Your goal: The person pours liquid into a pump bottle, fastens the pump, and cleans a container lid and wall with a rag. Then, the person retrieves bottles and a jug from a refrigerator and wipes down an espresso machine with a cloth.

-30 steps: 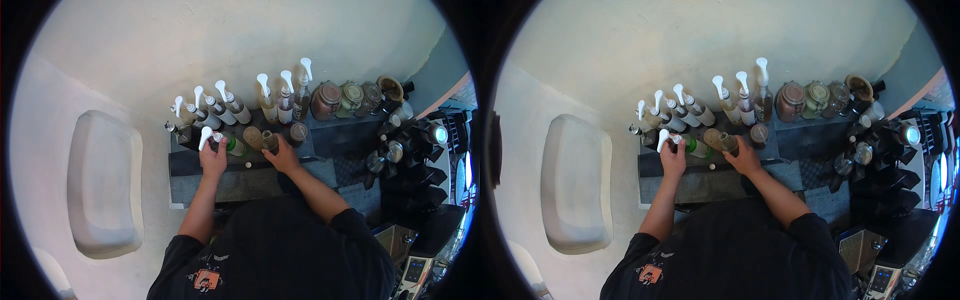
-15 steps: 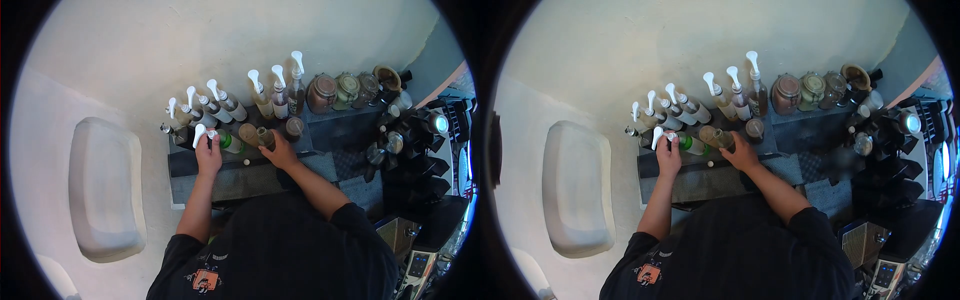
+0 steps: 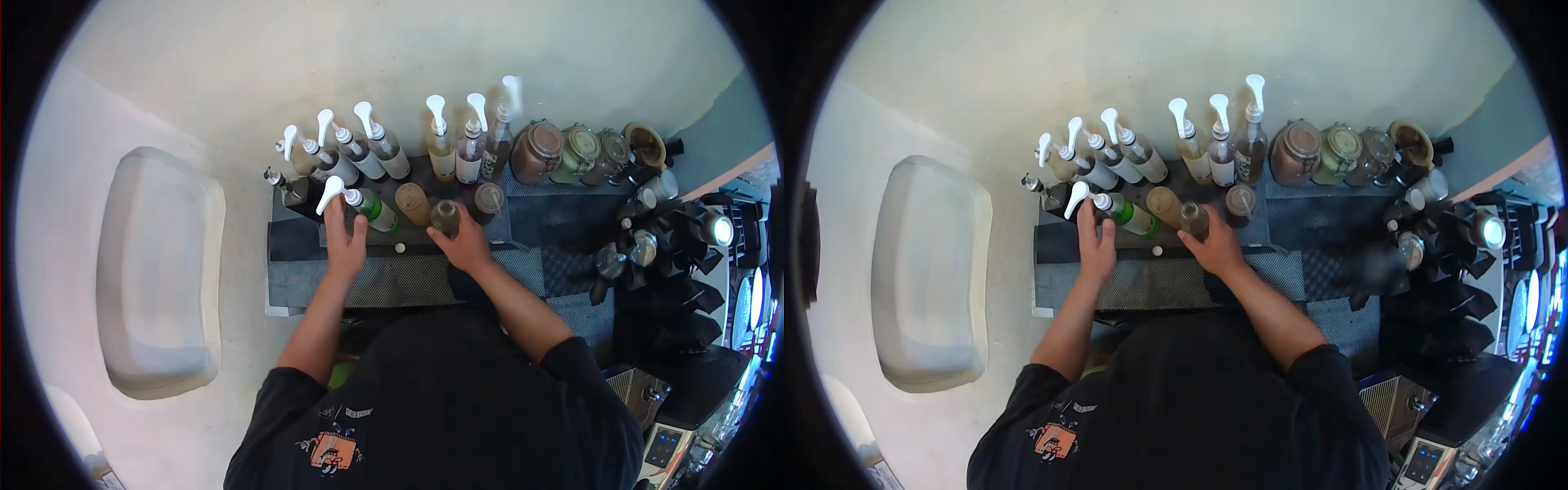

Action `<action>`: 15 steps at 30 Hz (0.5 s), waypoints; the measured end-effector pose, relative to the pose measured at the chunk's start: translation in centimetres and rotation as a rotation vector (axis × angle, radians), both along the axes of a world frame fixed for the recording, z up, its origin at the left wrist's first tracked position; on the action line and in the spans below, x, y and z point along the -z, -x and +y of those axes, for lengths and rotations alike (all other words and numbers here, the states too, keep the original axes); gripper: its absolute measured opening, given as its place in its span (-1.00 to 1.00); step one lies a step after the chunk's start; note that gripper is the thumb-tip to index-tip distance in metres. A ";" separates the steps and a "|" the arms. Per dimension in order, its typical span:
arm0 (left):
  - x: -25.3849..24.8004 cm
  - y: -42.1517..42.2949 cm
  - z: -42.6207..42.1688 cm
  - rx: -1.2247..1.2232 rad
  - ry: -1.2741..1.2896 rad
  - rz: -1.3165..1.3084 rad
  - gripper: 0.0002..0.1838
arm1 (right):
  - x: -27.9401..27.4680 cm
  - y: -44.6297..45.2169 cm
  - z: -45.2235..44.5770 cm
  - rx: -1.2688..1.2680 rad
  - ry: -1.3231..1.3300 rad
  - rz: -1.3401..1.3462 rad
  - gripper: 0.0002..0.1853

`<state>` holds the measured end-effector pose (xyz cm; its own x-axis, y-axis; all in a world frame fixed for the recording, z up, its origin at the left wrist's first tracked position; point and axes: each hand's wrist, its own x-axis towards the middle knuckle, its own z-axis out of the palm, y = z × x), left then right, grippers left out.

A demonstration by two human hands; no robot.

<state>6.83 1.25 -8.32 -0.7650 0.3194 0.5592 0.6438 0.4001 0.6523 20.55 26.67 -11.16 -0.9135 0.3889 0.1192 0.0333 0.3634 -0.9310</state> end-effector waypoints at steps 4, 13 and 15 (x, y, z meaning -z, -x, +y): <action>6.9 -4.6 -0.9 -0.240 -0.014 -0.400 -0.49 | -2.0 -3.5 -0.2 0.005 -0.105 0.112 -0.36; 12.1 -6.2 2.1 0.004 0.587 -0.269 -0.47 | -4.0 -10.4 1.5 -0.189 -0.140 -0.091 -0.44; 13.5 -6.5 1.9 0.002 0.628 -0.276 -0.48 | -4.6 -11.6 1.6 -0.215 -0.085 -0.204 -0.44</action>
